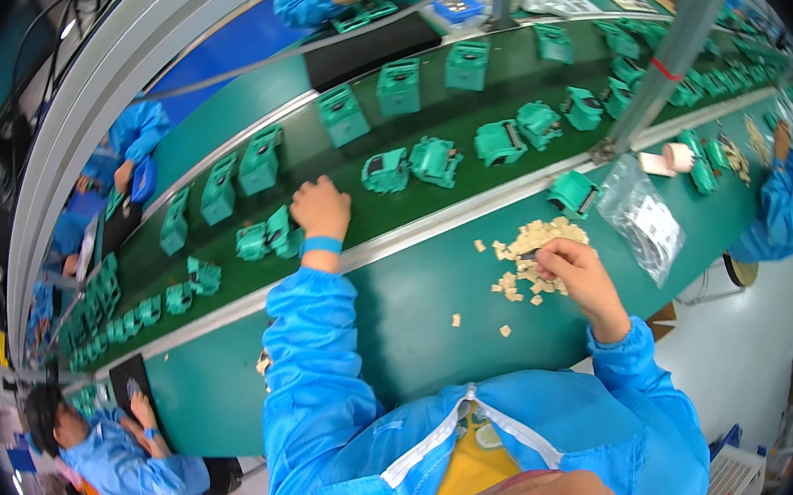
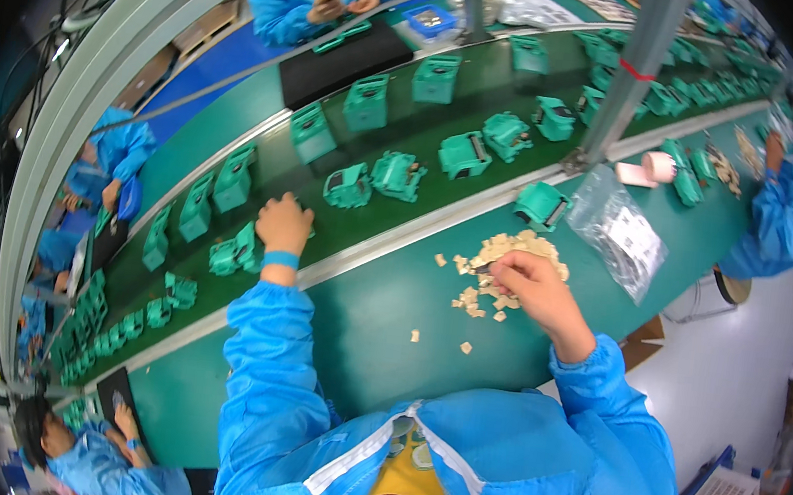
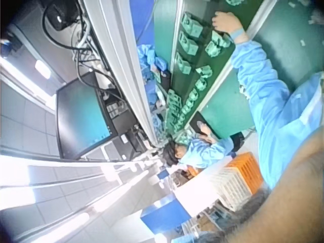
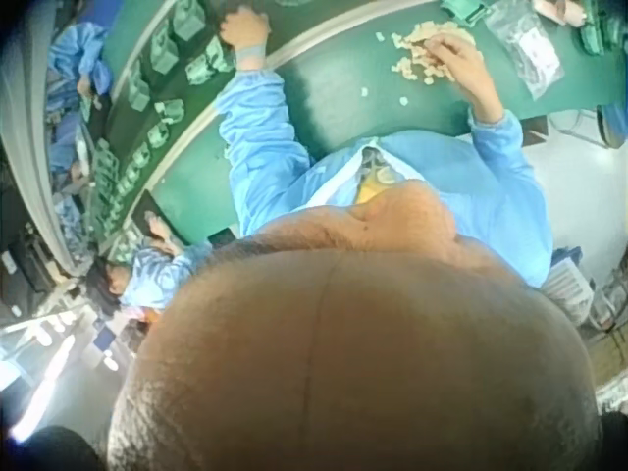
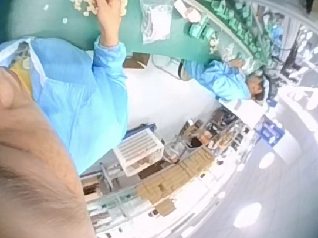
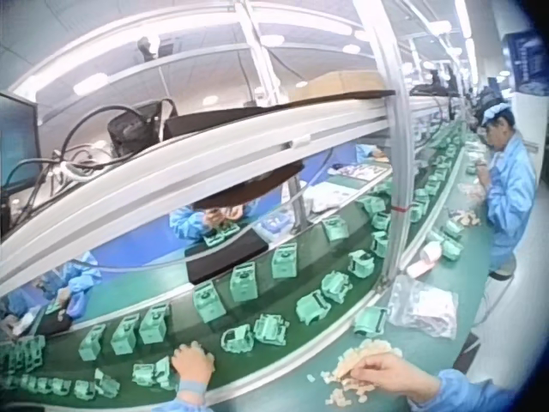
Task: The person assembles small electronic components and metal parts into green plastic housings by hand on an assembly line.
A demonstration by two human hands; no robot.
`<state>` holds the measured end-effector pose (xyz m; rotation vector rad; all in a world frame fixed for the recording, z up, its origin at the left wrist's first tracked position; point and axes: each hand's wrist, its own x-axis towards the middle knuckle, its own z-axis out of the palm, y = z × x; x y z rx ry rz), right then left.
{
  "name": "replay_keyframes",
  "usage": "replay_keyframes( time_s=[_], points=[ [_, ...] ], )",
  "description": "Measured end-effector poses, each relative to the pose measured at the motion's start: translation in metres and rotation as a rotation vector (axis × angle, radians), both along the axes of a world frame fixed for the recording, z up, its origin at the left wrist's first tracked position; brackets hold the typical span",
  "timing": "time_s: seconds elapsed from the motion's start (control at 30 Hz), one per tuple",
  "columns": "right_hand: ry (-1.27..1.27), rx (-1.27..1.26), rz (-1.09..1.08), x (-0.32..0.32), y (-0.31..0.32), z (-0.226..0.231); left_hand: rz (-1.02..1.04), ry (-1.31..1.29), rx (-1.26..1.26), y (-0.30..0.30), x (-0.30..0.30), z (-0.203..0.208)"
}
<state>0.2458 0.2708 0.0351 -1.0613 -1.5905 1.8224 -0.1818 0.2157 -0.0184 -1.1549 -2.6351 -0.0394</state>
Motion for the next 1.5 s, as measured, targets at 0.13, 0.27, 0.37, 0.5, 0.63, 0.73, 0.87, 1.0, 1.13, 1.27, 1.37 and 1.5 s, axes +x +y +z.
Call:
replay_keyframes(
  time_s=[0.13,0.27,0.37,0.5,0.63,0.73,0.87,1.0,1.13,1.27,1.37,1.5],
  points=[
    [0.028,-0.006,0.022,0.001,0.0,0.0,-0.022,-0.008,0.005,-0.008,0.012,0.017],
    [0.045,-0.007,0.068,0.008,0.002,-0.004,-0.056,-0.009,-0.014,-0.024,0.031,0.034],
    [0.036,-0.009,0.075,0.009,0.001,-0.005,-0.107,-0.01,-0.011,-0.035,0.052,0.048],
    [0.024,-0.03,0.074,0.009,0.0,-0.006,-0.228,0.0,0.024,-0.048,0.092,0.056],
    [0.056,-0.025,0.084,0.012,0.003,-0.01,-0.393,-0.103,-0.008,-0.066,0.149,0.062],
    [-0.001,-0.056,0.093,0.013,0.003,0.0,-0.506,-0.178,0.011,-0.09,0.188,0.055],
    [0.007,-0.053,0.109,0.014,0.004,-0.003,-0.575,-0.276,-0.004,-0.111,0.222,0.055],
    [0.025,-0.032,0.133,0.012,0.005,-0.01,-0.563,-0.262,0.032,-0.115,0.236,0.049],
    [0.028,-0.031,0.149,0.012,0.004,-0.013,-0.573,-0.238,0.093,-0.115,0.241,0.047],
    [0.032,-0.029,0.15,0.014,0.003,-0.007,-0.548,-0.272,0.08,-0.114,0.247,0.054],
    [0.03,-0.034,0.151,0.014,-0.001,-0.01,-0.539,-0.312,0.102,-0.115,0.248,0.058],
    [0.068,0.157,0.227,0.004,-0.018,-0.01,-0.609,-0.529,0.312,-0.108,0.246,0.066]
  ],
)
